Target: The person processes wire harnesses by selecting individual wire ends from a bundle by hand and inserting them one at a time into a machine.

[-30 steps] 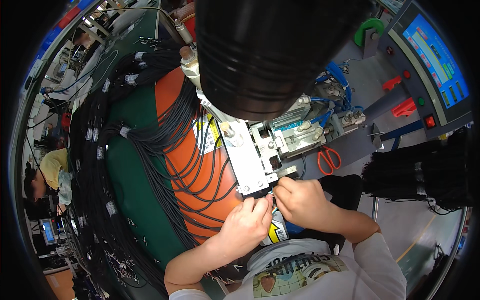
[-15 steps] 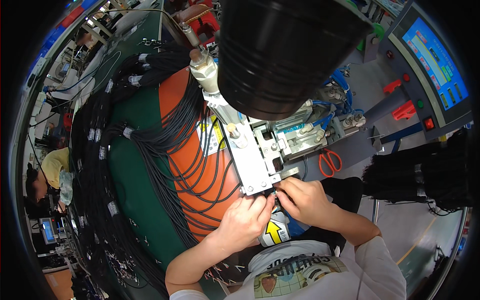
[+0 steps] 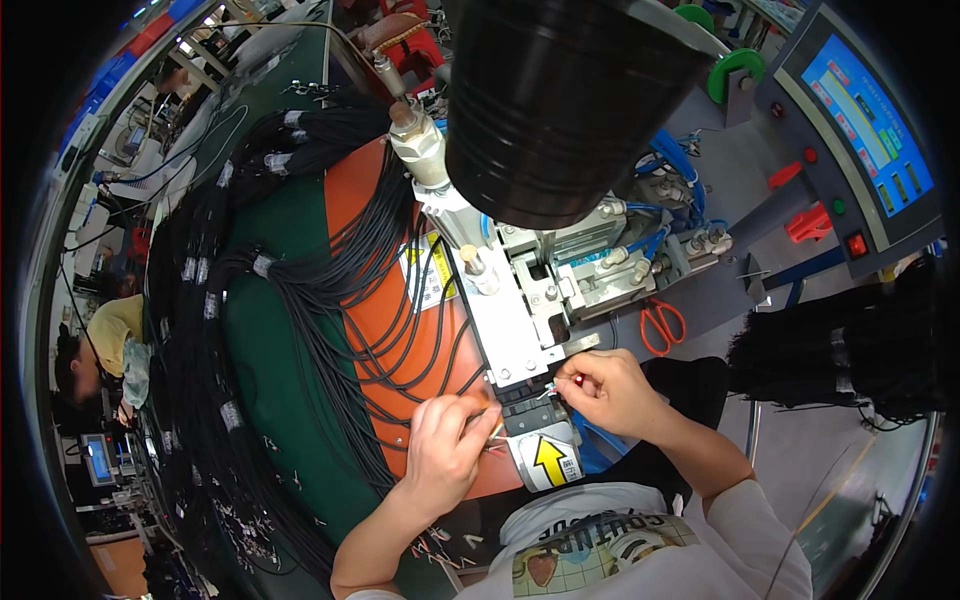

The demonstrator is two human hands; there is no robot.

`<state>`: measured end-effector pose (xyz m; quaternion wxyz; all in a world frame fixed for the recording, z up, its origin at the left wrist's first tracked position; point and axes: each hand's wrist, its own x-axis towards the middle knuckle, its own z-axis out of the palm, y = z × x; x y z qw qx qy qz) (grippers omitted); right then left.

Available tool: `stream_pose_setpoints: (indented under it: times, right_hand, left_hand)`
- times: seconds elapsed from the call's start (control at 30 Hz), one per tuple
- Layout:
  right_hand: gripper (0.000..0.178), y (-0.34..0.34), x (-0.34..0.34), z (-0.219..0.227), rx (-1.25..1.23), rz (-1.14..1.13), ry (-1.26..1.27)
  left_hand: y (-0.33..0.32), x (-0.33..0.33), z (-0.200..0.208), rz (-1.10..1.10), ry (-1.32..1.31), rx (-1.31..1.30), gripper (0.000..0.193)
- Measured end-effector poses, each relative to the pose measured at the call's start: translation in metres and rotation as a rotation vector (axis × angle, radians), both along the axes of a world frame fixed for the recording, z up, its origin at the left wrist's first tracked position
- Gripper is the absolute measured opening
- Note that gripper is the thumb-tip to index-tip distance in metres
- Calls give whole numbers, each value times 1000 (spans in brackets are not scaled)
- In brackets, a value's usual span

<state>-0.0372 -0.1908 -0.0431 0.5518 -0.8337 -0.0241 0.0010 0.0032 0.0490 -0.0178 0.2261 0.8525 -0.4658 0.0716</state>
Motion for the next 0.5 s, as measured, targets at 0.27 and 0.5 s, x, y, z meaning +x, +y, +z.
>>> stream_pose_setpoints:
  times: [0.27, 0.5]
  right_hand:
    - [20, 22, -17, 6, -187, -48, -359]
    - [45, 97, -24, 8, -389, 511, -515]
  left_hand:
    - [36, -39, -16, -88, 101, -10, 44]
    - [71, -63, 41, -226, 912, -221, 106]
